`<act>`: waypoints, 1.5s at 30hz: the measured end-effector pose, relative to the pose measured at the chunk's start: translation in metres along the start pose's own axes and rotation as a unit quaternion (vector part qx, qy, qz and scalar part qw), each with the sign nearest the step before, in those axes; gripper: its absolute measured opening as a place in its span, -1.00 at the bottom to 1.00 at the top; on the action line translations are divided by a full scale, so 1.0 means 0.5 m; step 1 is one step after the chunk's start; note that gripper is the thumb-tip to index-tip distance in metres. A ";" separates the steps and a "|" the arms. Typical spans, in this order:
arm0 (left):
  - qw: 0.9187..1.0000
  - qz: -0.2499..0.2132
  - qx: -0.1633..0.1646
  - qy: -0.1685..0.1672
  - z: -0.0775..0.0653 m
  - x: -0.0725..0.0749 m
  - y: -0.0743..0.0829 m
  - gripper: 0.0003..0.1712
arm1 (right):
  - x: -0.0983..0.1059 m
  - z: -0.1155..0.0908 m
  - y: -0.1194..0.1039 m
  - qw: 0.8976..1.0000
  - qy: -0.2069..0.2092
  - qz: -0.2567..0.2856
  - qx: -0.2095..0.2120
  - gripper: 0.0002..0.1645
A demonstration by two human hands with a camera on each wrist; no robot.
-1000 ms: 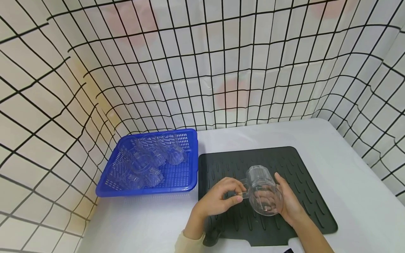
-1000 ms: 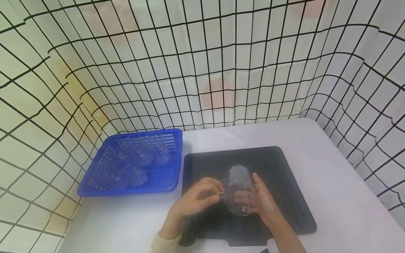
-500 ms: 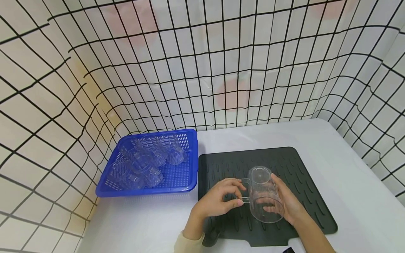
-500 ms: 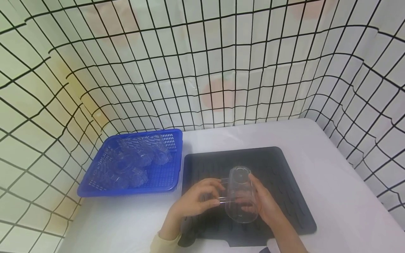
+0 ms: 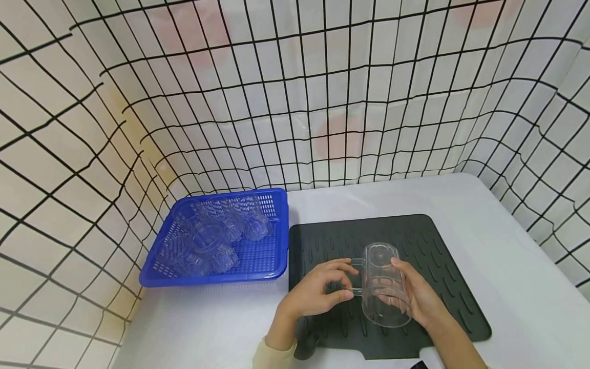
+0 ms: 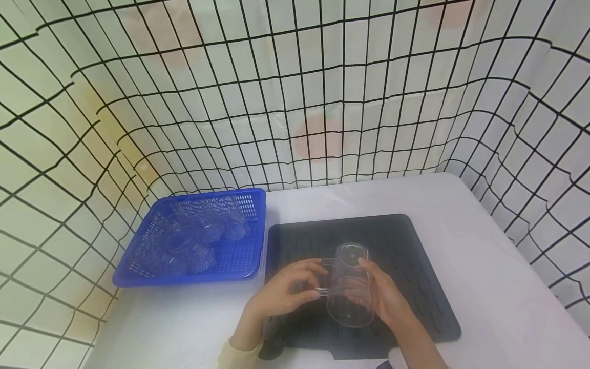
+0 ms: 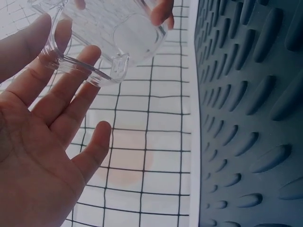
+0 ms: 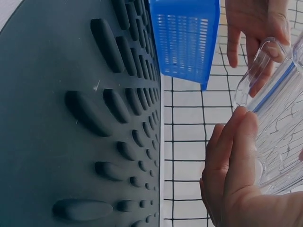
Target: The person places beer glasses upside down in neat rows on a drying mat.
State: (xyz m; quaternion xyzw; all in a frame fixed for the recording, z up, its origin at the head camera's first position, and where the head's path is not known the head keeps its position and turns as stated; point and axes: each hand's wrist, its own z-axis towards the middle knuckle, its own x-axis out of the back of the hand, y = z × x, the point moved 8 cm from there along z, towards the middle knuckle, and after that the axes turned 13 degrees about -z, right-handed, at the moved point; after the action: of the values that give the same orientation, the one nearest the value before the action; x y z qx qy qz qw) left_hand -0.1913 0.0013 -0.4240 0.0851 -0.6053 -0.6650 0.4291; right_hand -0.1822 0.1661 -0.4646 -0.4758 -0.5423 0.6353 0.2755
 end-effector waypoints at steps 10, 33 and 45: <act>0.990 -0.111 -0.058 0.060 -0.014 0.037 0.008 -0.91 | 0.004 -0.002 0.010 0.997 0.040 -0.056 -0.025 -0.49; 0.977 -0.113 0.028 0.178 -0.021 0.075 -0.022 -0.74 | -0.023 -0.010 -0.047 0.978 0.017 -0.156 0.139 -0.46; 0.981 -0.115 0.049 0.151 -0.019 0.065 -0.029 -0.72 | -0.037 -0.017 -0.070 0.956 0.008 -0.221 0.191 -0.15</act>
State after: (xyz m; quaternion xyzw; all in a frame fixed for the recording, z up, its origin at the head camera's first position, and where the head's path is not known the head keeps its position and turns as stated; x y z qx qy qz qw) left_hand -0.2121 -0.0291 -0.4261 0.2741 -0.5516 -0.6590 0.4317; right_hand -0.1732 0.1630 -0.4253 -0.2879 -0.5006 0.6461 0.4991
